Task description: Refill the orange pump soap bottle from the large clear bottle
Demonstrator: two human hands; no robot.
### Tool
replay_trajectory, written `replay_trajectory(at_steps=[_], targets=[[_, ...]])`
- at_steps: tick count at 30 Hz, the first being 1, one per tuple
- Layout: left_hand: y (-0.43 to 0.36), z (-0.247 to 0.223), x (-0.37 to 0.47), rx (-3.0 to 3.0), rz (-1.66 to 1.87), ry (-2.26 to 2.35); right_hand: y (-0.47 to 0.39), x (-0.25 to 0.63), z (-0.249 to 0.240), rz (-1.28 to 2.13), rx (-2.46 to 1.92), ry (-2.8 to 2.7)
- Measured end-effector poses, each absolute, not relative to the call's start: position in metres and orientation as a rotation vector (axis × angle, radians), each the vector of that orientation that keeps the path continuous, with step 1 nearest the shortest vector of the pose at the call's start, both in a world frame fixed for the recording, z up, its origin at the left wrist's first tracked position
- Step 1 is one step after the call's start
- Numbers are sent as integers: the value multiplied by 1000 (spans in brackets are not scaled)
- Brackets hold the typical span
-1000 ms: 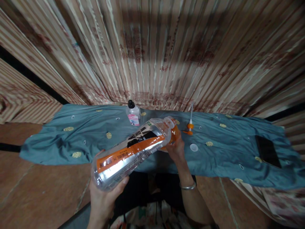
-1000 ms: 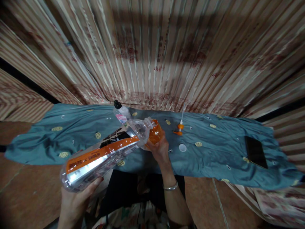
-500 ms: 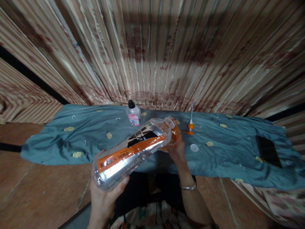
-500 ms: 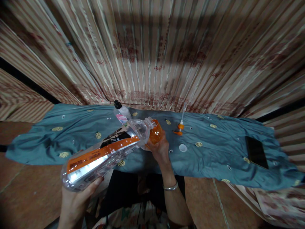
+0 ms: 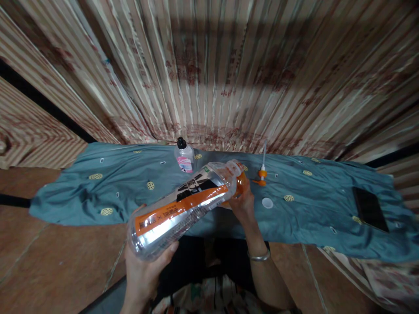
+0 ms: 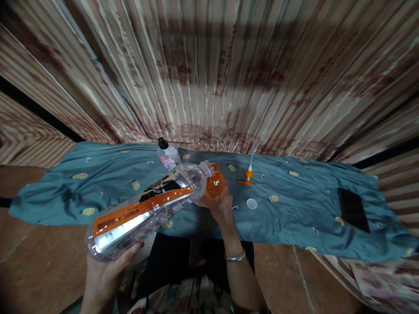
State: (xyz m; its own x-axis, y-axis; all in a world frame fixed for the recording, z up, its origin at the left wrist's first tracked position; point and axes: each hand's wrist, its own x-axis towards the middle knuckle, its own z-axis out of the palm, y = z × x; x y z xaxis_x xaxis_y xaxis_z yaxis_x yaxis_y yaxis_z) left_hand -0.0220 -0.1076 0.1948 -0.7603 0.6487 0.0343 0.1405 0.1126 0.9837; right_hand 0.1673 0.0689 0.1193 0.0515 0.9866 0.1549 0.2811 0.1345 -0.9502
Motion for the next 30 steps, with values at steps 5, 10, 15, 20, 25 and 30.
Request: replay_trajectory(at_steps=[5, 10, 15, 20, 25, 30], targets=[[-108, 194, -23, 767, 1665, 1999, 69, 168, 119, 898, -1323, -1438], [-107, 195, -23, 757, 1670, 1985, 69, 168, 119, 913, -1344, -1421], [-107, 196, -23, 781, 1677, 1983, 70, 168, 117, 920, -1327, -1411], [-107, 197, -23, 765, 1674, 1987, 71, 171, 112, 919, -1320, -1429], [-106, 198, -22, 802, 1672, 1981, 74, 175, 109, 932, -1308, -1479], [-108, 196, -23, 811, 1655, 2018, 73, 172, 112, 900, -1311, -1469]])
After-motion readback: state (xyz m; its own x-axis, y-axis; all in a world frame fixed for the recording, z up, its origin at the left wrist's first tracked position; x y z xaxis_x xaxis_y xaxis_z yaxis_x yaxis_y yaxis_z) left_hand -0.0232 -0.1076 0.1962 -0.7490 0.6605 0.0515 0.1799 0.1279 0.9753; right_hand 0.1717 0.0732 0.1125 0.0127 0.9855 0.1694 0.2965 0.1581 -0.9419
